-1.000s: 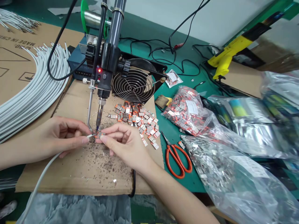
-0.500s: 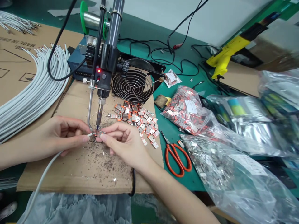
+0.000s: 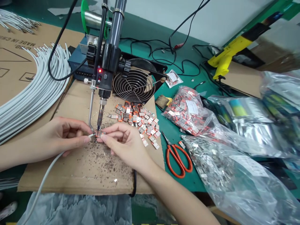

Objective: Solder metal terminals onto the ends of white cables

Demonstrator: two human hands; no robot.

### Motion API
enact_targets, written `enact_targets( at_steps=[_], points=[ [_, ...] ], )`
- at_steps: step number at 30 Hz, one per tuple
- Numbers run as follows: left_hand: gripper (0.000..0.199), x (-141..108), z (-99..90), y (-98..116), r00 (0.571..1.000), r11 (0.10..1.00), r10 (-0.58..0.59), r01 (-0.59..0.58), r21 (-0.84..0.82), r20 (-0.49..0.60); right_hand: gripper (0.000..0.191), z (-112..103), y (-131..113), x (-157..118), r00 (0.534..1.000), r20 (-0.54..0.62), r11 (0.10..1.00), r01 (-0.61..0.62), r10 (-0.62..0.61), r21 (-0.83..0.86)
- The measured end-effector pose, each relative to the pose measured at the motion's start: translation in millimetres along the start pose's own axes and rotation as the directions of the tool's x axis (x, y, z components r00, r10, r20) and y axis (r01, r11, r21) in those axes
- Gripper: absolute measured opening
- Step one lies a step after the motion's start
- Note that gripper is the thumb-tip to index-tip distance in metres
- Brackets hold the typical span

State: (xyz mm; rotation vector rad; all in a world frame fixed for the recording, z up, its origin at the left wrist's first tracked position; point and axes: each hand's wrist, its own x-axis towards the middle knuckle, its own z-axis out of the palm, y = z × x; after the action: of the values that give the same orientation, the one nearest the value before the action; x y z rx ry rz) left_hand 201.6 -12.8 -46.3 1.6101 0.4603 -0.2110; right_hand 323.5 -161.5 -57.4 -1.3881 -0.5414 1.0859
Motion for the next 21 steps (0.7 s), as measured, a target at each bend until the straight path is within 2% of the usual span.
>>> enact_targets(
  at_steps=[6, 10, 14, 17, 21],
  points=[
    [0.021, -2.3, 1.5, -1.8, 0.999, 0.999, 0.032, -0.031, 0.014, -0.013, 0.016, 1.8, 0.8, 0.6, 1.000, -0.014, 1.000, 0.014, -0.015, -0.018],
    [0.022, -3.1, 1.7, -4.2, 1.000, 1.000, -0.007, 0.007, 0.016, -0.018, 0.019, 3.2, 1.2, -0.2, 0.998, -0.058, 0.998, -0.009, 0.005, -0.062],
    [0.027, -4.0, 1.2, -6.7, 0.999, 1.000, -0.011, 0.011, -0.011, -0.034, 0.021, 3.4, 1.6, 0.0, 0.999, -0.048, 0.998, -0.017, 0.013, -0.069],
    [0.027, -4.4, 1.7, -5.8, 0.997, 0.997, 0.020, -0.015, 0.070, -0.072, 0.020, 2.7, 1.8, 0.4, 0.999, -0.042, 0.998, -0.026, 0.024, -0.065],
    [0.022, -5.0, 3.0, -4.1, 0.981, 0.959, 0.132, -0.090, 0.268, -0.140, 0.018, 0.6, 1.9, 0.6, 0.999, -0.031, 0.997, -0.022, 0.019, -0.072]
  ],
)
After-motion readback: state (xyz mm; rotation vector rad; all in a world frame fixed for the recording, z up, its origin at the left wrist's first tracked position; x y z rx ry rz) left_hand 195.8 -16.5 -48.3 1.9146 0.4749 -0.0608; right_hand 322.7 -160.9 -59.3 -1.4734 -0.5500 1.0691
